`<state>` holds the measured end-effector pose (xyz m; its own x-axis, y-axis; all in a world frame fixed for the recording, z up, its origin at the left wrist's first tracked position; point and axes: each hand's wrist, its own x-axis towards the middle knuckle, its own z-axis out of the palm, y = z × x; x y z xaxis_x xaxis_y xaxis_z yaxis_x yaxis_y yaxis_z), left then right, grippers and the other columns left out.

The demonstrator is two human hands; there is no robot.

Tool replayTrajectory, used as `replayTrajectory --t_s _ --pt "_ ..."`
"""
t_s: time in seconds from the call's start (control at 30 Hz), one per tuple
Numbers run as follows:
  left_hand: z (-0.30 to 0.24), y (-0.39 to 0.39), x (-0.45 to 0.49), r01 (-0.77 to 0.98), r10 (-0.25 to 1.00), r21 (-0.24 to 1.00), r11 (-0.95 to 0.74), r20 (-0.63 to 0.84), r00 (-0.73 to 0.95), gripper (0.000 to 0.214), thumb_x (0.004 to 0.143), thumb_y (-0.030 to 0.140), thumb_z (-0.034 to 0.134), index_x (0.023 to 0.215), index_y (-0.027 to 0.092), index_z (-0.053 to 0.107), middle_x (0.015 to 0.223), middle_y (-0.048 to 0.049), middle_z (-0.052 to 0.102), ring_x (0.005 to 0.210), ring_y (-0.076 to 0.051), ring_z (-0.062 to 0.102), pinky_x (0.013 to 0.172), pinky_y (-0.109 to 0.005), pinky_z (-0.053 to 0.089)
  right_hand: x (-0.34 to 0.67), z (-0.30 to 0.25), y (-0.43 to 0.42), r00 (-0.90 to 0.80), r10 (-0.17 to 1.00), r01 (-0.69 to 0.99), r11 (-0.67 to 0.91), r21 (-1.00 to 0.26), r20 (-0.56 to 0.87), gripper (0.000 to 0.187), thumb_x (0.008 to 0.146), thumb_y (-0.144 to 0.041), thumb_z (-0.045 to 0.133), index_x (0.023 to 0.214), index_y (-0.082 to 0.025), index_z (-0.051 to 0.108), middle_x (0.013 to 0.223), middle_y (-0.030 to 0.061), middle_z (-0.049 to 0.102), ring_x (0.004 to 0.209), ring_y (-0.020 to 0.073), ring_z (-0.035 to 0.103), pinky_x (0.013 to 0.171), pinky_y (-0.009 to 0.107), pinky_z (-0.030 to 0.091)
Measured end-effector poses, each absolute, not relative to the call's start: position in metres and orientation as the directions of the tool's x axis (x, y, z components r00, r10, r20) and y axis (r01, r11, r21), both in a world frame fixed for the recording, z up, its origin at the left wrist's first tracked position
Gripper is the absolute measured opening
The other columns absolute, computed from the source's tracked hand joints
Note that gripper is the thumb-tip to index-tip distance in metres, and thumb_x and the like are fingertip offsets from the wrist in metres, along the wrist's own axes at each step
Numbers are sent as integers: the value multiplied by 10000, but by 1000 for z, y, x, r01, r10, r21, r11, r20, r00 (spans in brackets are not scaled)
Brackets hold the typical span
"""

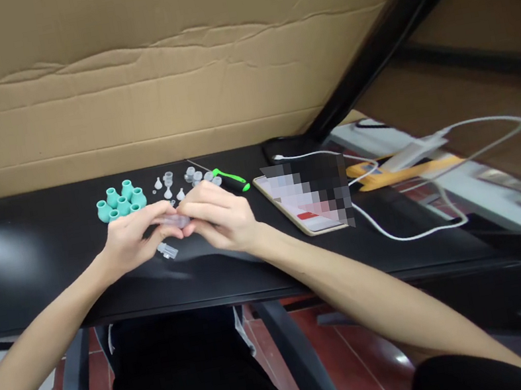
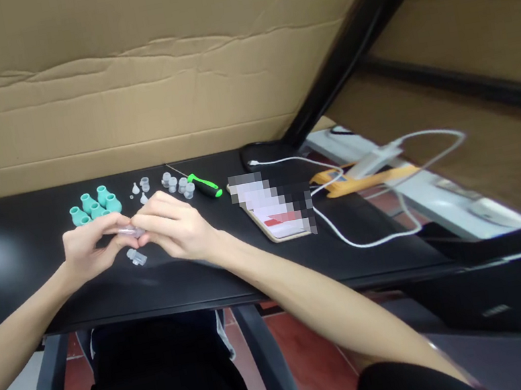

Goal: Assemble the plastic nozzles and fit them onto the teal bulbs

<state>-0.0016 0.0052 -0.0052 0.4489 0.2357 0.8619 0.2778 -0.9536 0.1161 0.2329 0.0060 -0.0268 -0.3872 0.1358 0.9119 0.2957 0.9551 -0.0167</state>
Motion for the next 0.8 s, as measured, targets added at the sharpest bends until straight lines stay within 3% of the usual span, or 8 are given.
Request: replayTrajectory --t_s 0.2,0.33,0.5,0.63,0.8 --pt "-4 13 1 301 350 226 -927 812 467 180 1088 284 763 1236 186 729 1133 -56 873 934 -177 880 881 -252 703 238 -18 6 -379 366 375 900 -220 850 158 1109 -346 658 1213 -265 745 1028 63 815 862 235 728 811 425 615" --pt "-8 17 2 245 345 253 -936 801 489 223 1105 241 714 1320 183 707 1190 -62 868 979 -177 881 926 -275 719 242 -14 10 -308 480 294 869 -397 822 167 1089 -405 699 1107 -250 760 954 36 807 796 192 722 776 369 611" --pt "-5 27 -1 258 334 234 -937 811 480 238 1084 304 765 1302 208 765 1108 -37 881 924 -176 872 891 -278 713 242 -14 16 -241 634 184 774 -606 735 349 1044 -588 741 1077 -245 794 1001 52 804 831 195 737 777 364 629" --pt "-2 34 -3 254 315 214 -943 822 474 133 1099 291 733 1164 188 788 1028 -35 870 841 -142 844 811 -229 669 243 -13 20 -201 609 197 792 -577 767 358 1040 -599 740 1107 -257 820 1041 64 794 904 214 735 818 385 631" --pt "-4 36 0 275 253 123 -954 822 511 143 1105 237 679 990 191 750 779 34 777 604 -95 713 636 -207 547 260 -1 26 -260 546 414 808 -419 796 236 1055 -452 709 1095 -270 854 1042 58 814 883 219 726 849 409 615"
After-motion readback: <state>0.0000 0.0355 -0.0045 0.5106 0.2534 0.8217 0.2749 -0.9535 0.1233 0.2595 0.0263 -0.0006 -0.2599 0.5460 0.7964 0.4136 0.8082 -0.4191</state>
